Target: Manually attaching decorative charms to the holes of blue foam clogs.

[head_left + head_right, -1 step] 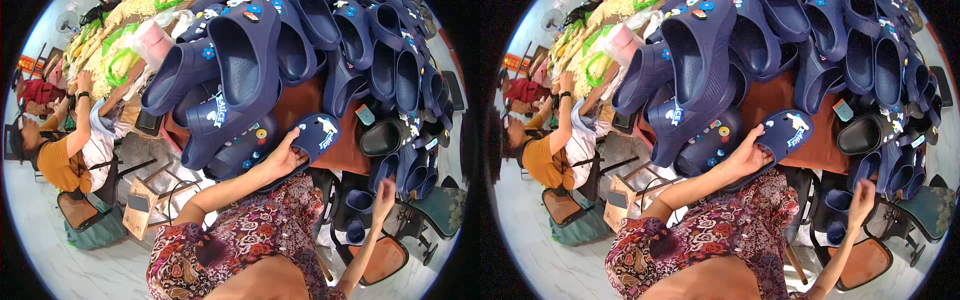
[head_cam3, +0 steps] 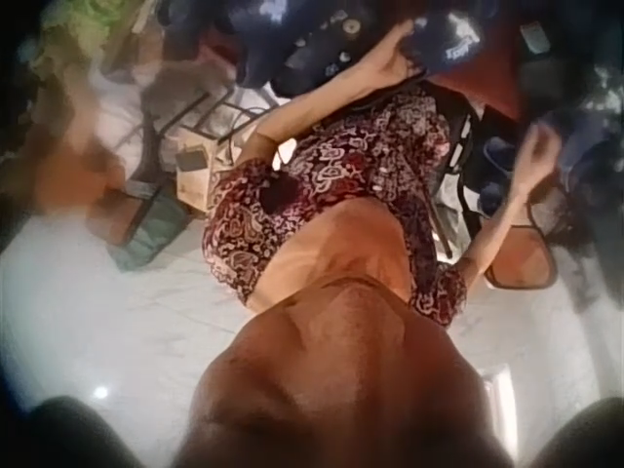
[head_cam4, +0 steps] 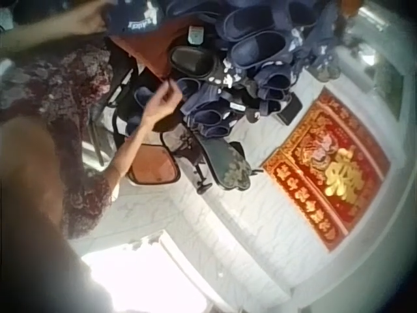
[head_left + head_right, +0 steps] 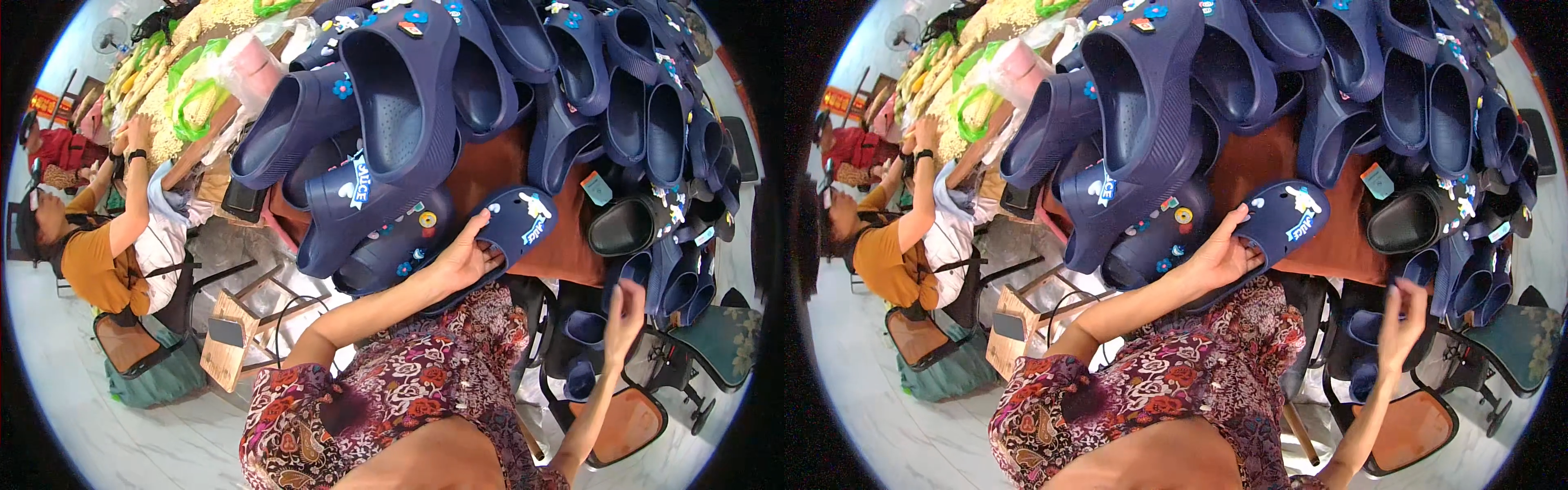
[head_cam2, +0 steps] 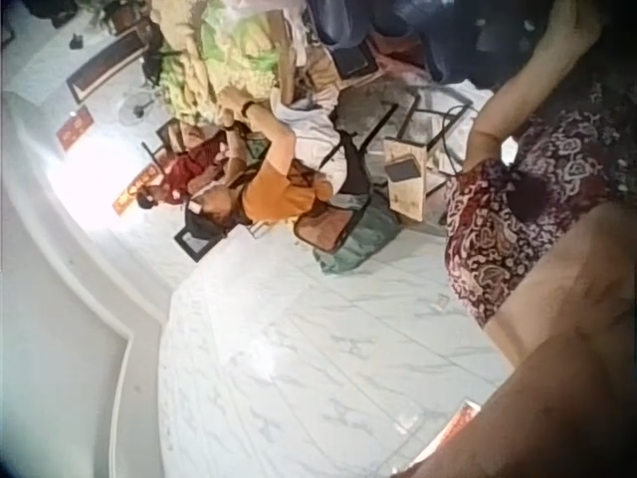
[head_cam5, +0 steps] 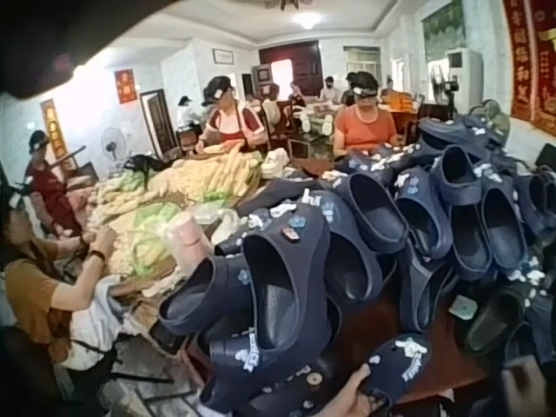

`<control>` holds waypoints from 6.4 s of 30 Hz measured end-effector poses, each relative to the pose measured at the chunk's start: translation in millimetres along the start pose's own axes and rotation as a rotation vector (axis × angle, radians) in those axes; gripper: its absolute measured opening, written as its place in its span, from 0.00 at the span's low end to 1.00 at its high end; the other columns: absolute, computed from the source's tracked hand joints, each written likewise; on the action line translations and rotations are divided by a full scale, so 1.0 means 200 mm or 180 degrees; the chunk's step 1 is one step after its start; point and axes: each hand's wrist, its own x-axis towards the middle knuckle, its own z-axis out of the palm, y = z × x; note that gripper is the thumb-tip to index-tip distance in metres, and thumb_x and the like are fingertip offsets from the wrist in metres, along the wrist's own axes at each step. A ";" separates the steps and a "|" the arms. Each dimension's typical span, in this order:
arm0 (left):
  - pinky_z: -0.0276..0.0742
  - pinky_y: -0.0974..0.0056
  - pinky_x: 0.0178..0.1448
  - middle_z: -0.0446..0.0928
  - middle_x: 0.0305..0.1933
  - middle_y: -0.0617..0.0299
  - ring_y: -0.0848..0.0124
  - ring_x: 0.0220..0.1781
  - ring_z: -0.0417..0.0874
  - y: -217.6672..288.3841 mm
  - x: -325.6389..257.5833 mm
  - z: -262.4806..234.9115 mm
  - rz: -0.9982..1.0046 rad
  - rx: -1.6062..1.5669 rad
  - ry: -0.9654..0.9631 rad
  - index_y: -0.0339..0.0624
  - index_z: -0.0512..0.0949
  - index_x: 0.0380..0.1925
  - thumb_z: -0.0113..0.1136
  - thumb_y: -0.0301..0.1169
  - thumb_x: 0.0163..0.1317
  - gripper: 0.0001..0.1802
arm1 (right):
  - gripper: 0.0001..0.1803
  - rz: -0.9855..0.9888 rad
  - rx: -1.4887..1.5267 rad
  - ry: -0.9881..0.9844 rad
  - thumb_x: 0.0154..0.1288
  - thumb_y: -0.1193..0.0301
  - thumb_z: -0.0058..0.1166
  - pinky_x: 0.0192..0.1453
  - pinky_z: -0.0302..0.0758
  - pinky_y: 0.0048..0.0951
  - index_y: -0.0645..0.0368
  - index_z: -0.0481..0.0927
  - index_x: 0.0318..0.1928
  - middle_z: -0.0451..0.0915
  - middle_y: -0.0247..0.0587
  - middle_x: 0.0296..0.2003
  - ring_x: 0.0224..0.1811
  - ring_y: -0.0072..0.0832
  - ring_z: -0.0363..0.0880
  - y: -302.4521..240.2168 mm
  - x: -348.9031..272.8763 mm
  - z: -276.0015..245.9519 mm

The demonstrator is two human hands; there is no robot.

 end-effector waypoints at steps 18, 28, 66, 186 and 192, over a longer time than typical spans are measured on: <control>0.66 0.58 0.66 0.72 0.57 0.65 0.68 0.59 0.73 -0.03 0.09 -0.10 -0.0405 0.0571 -0.0569 0.51 0.69 0.56 0.53 0.53 0.67 0.25 | 0.61 -0.0692 0.2245 -0.1058 0.49 0.50 0.72 0.68 0.62 0.43 0.70 0.44 0.68 0.59 0.70 0.61 0.65 0.52 0.63 -1.24 0.38 0.93; 0.65 0.59 0.68 0.73 0.59 0.62 0.67 0.61 0.73 0.01 0.07 -0.04 -0.0559 0.0669 -0.0367 0.46 0.69 0.57 0.48 0.53 0.69 0.26 | 0.36 -0.0426 0.3287 -0.1259 0.64 0.70 0.52 0.62 0.67 0.35 0.58 0.49 0.68 0.67 0.58 0.55 0.59 0.36 0.68 -1.19 0.46 0.88; 0.79 0.59 0.53 0.83 0.36 0.57 0.66 0.39 0.84 0.12 0.01 -0.04 -0.1009 0.0638 -0.0324 0.36 0.80 0.33 0.63 0.61 0.55 0.33 | 0.55 0.0137 0.1601 -0.1650 0.40 0.42 0.65 0.65 0.60 0.48 0.73 0.64 0.59 0.68 0.62 0.57 0.63 0.54 0.64 -0.98 0.22 1.22; 0.75 0.57 0.57 0.76 0.53 0.49 0.51 0.53 0.79 0.41 -0.08 0.83 0.2766 0.6470 -0.2587 0.39 0.78 0.51 0.63 0.29 0.55 0.21 | 0.13 -0.1744 0.1033 0.0363 0.43 0.74 0.53 0.60 0.62 0.42 0.57 0.83 0.34 0.82 0.38 0.36 0.44 0.36 0.80 -0.29 0.06 0.78; 0.77 0.64 0.50 0.79 0.47 0.54 0.64 0.49 0.82 0.40 -0.44 0.34 0.2019 0.5760 -0.1049 0.39 0.81 0.47 0.63 0.24 0.58 0.16 | 0.13 -0.1788 0.0984 0.0301 0.43 0.72 0.54 0.56 0.61 0.36 0.56 0.82 0.34 0.82 0.36 0.34 0.41 0.33 0.80 -0.42 0.06 0.85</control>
